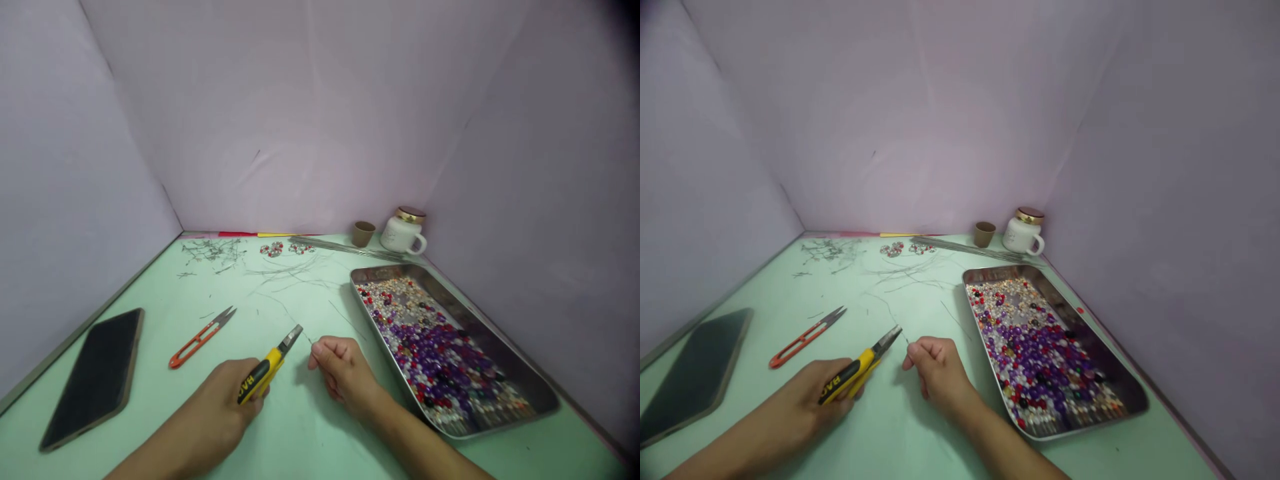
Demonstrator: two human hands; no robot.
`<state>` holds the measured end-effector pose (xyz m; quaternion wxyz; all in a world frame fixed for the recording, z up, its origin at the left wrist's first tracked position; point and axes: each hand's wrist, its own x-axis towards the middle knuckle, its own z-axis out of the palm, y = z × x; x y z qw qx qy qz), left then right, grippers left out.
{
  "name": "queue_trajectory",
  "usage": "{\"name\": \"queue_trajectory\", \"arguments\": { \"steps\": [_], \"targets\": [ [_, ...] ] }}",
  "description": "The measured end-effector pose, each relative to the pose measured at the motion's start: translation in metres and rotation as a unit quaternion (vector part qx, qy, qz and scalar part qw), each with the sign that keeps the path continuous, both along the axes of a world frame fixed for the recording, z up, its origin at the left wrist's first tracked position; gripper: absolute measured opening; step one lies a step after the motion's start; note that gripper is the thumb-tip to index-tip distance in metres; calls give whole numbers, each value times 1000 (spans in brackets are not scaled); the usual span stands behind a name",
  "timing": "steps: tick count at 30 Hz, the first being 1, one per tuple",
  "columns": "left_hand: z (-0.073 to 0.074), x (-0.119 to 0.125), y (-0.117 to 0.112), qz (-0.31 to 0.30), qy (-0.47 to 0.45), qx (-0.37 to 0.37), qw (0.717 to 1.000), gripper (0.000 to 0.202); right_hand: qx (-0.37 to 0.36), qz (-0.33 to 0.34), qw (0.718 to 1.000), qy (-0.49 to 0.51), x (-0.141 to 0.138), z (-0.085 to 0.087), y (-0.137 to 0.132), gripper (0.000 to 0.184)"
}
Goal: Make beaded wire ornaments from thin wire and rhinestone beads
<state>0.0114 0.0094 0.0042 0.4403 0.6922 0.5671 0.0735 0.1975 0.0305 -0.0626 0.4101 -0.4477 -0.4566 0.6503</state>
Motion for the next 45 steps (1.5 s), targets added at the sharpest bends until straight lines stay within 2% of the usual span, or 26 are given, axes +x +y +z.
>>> {"name": "queue_trajectory", "arguments": {
  "steps": [4, 10, 16, 19, 23, 27, 45],
  "targets": [
    [0, -1, -1, 8, 28, 18, 999, 4, 1, -2, 1000, -9, 0, 1, 1, 38],
    [0, -6, -1, -20, 58, 47, 997, 7, -45, 13, 997, 55, 2, 4, 0, 38],
    [2, -1, -4, -19, 57, 36, 998, 7, -42, 0, 998, 44, 2, 7, 0, 33],
    [4, 2, -5, -26, 44, 20, 998, 8, -57, -3, 993, 99, 3, 7, 1, 31],
    [5, 3, -7, -32, 53, 18, 998, 6, -106, 26, 976, 189, 4, 9, 0, 26],
    [5, 4, -8, -36, 65, 24, 997, 6, -133, 28, 963, 232, 2, 13, -2, 21],
    [6, 8, -8, -47, 82, 48, 994, 4, -117, 18, 974, 193, 0, 18, -4, 14]
  ]
}}
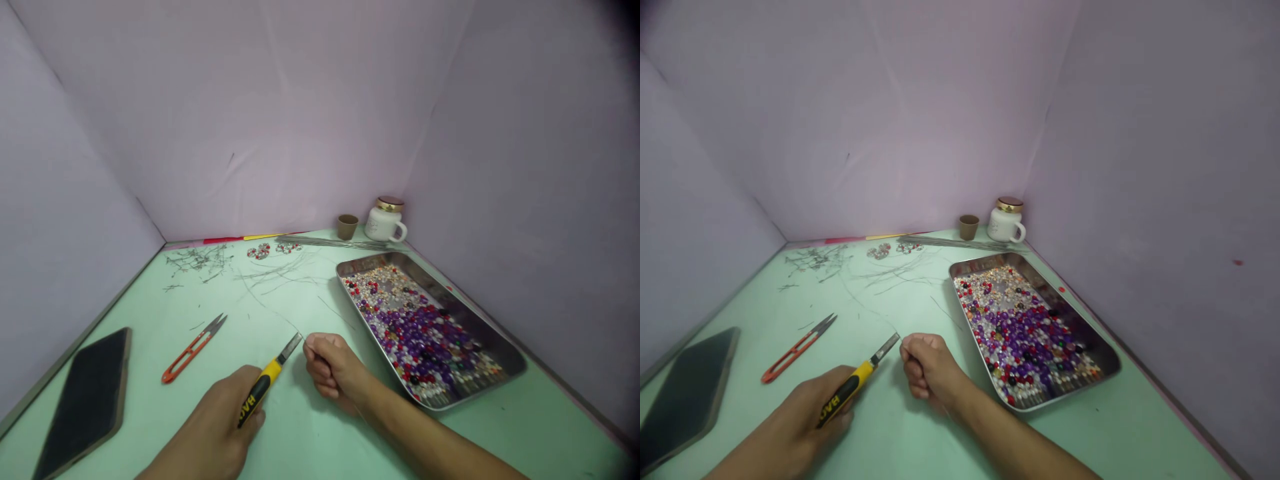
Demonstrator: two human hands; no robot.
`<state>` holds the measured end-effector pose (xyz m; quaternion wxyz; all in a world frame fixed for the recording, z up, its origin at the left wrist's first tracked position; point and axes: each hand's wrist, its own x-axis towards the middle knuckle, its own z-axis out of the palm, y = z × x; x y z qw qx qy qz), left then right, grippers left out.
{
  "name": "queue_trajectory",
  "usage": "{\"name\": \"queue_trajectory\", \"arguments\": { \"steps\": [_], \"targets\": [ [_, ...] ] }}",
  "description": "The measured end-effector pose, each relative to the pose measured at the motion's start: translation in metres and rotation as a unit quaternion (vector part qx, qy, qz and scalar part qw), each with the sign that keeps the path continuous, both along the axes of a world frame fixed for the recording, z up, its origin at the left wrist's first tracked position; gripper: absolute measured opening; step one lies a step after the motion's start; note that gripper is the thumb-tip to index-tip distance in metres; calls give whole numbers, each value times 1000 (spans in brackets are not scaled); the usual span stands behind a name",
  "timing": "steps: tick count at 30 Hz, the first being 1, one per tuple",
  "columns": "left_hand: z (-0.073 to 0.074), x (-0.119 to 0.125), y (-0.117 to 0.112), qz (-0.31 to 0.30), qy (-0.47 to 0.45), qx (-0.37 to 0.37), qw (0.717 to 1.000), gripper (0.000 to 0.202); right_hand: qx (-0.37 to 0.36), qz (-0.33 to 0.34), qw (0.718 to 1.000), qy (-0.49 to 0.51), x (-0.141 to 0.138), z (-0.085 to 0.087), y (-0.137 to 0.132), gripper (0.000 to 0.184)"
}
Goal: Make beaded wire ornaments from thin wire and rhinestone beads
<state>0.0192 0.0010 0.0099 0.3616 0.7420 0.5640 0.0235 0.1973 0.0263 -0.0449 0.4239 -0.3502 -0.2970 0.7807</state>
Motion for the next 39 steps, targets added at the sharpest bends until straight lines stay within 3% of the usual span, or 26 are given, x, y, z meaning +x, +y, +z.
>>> {"name": "queue_trajectory", "arguments": {
  "steps": [11, 17, 23, 28, 31, 35, 39],
  "targets": [
    [-2, -2, -3, 17, 11, -4, 1000, 13, 14, -23, 998, -53, -4, 3, -2, 18],
    [-7, -4, -1, 25, -44, -27, 998, 14, 44, -44, 996, -65, -5, 2, -1, 18],
    [-7, -3, 0, 45, -36, 5, 998, 9, 66, -67, 992, -80, -6, -2, -2, 22],
    [0, -4, 6, 23, -119, -89, 989, 8, 71, -59, 994, -63, -6, -1, -3, 24],
    [1, -7, 10, 17, -152, -116, 981, 6, 89, -75, 987, -111, -6, -3, -4, 22],
    [0, -12, 13, 18, -146, -120, 982, 3, 156, -98, 954, -238, -4, -6, -5, 21],
    [-2, -16, 12, 20, -127, -103, 986, 7, 157, -107, 946, -261, -3, -7, -4, 21]
  ]
}}
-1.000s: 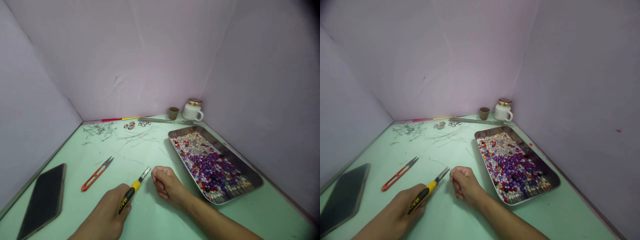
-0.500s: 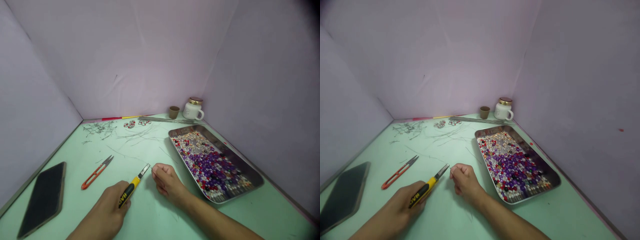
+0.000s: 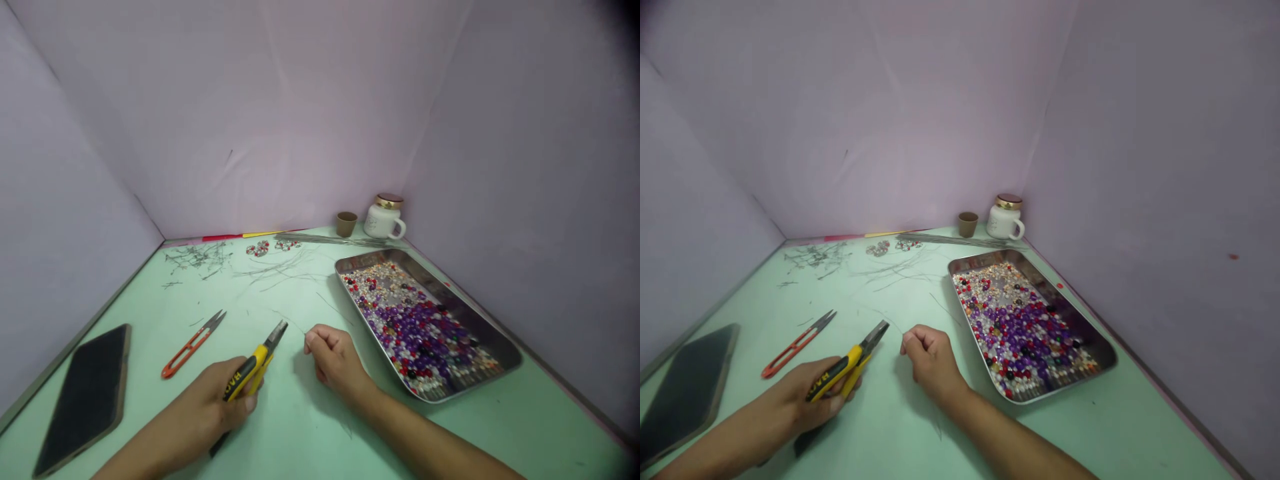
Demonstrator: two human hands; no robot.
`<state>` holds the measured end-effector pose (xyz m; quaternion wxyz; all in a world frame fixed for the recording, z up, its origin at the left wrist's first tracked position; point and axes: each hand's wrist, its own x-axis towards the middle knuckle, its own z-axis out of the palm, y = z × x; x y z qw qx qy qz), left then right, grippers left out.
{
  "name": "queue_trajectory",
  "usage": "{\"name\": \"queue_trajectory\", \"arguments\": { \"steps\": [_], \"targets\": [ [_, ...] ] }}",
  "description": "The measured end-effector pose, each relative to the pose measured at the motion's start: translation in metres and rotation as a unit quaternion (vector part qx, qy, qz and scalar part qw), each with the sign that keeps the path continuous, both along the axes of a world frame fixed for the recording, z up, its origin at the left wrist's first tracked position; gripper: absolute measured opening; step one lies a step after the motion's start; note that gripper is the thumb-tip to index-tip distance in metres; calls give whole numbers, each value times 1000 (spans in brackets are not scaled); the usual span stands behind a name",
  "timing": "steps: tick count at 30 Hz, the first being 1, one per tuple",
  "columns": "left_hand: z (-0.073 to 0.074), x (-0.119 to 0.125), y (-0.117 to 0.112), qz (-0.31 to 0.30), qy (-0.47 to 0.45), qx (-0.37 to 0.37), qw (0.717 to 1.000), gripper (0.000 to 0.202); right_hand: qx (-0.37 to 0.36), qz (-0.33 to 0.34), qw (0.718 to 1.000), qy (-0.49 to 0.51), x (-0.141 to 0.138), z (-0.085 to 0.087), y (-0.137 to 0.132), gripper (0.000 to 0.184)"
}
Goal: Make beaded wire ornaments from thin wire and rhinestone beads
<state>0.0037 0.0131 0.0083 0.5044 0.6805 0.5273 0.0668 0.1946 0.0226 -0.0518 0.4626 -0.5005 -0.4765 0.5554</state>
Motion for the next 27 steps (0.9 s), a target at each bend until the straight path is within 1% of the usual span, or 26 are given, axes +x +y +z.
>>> {"name": "queue_trajectory", "arguments": {
  "steps": [2, 6, 8, 11, 14, 17, 19, 21, 24, 27],
  "targets": [
    [-1, 0, -1, -10, -1, -6, 1000, 6, -9, 0, 1000, 10, 0, 0, 1, 21],
    [-1, 4, -4, -41, -34, -10, 999, 4, -7, 10, 1000, 9, 0, -2, 2, 22],
    [3, 8, -4, -45, -29, -13, 998, 4, -6, 16, 1000, 7, 0, -3, 1, 22],
    [11, 13, -6, -32, 8, -20, 999, 4, -7, 24, 1000, 1, 0, -3, 1, 22],
    [11, 15, -7, -18, 45, 19, 999, 6, -15, 26, 1000, 4, -1, -2, 1, 21],
    [2, 15, -7, 1, 100, 89, 991, 11, -32, 28, 999, 33, -2, -3, 3, 20],
    [-3, 14, -7, 14, 127, 117, 985, 12, -39, 24, 997, 59, -2, -4, 4, 20],
    [-4, 14, -7, 1, 113, 107, 988, 10, -43, 21, 996, 80, -2, -5, 4, 21],
    [2, 13, -6, -40, 62, 56, 996, 7, -50, 24, 992, 111, -2, -5, 3, 24],
    [6, 13, -6, -36, 62, 53, 996, 6, -72, 31, 982, 171, -2, -2, 2, 24]
  ]
}}
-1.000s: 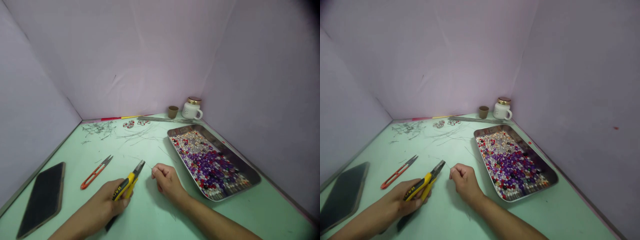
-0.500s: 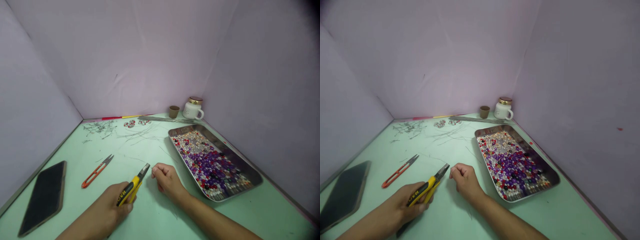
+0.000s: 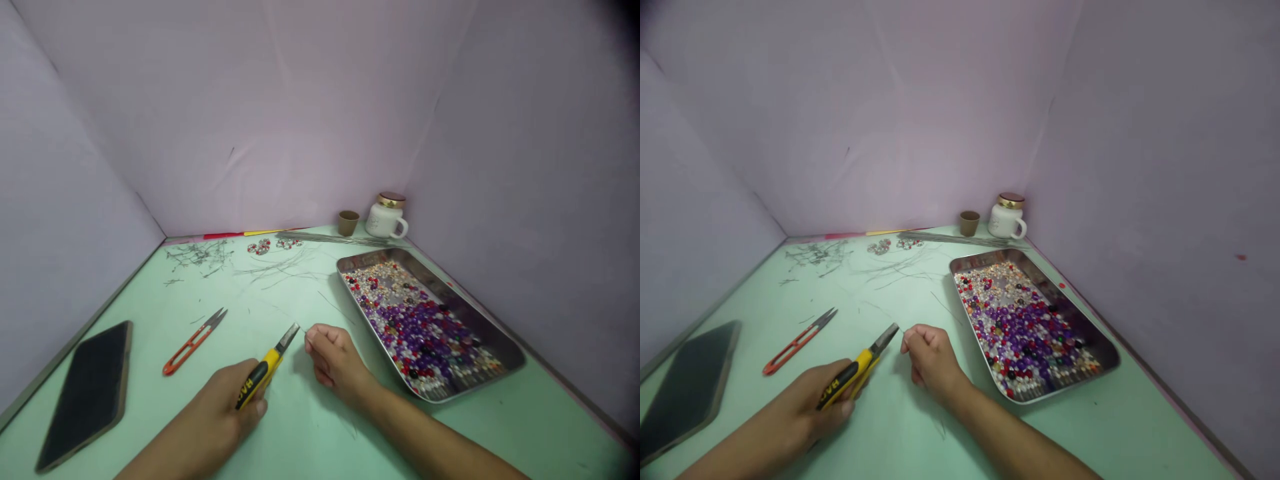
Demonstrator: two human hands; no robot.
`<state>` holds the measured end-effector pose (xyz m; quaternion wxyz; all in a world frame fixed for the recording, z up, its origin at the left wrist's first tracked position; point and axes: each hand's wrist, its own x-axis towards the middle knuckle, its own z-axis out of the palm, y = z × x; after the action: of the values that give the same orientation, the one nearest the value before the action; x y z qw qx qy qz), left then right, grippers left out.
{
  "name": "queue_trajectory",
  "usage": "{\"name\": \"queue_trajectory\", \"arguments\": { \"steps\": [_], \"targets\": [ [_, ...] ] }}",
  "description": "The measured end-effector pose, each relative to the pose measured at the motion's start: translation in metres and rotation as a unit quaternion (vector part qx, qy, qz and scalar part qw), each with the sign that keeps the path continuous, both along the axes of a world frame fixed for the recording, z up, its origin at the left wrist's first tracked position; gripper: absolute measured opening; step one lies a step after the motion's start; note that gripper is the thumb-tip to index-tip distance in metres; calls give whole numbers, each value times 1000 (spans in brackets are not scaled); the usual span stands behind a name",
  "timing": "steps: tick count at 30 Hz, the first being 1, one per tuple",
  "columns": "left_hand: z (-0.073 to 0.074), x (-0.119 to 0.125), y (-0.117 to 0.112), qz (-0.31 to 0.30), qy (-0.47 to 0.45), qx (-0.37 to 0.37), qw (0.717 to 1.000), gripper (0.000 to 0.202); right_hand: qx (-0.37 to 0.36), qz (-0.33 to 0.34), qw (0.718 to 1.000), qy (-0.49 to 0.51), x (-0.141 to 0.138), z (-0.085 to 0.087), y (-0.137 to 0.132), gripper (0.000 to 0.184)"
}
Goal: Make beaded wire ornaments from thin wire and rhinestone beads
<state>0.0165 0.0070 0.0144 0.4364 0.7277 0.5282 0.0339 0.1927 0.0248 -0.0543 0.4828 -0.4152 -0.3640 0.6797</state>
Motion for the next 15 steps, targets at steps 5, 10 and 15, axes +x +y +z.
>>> {"name": "queue_trajectory", "arguments": {
  "steps": [5, 10, 15],
  "targets": [
    [-1, 2, -5, 3, 30, 18, 999, 5, -58, 60, 989, 123, 1, 7, -2, 22],
    [-3, 3, -7, -1, 49, 41, 998, 8, -80, 86, 979, 169, 3, 9, -2, 20],
    [-11, 2, -6, 8, 43, 55, 998, 14, -103, 103, 969, 201, 5, 8, -1, 21]
  ]
}}
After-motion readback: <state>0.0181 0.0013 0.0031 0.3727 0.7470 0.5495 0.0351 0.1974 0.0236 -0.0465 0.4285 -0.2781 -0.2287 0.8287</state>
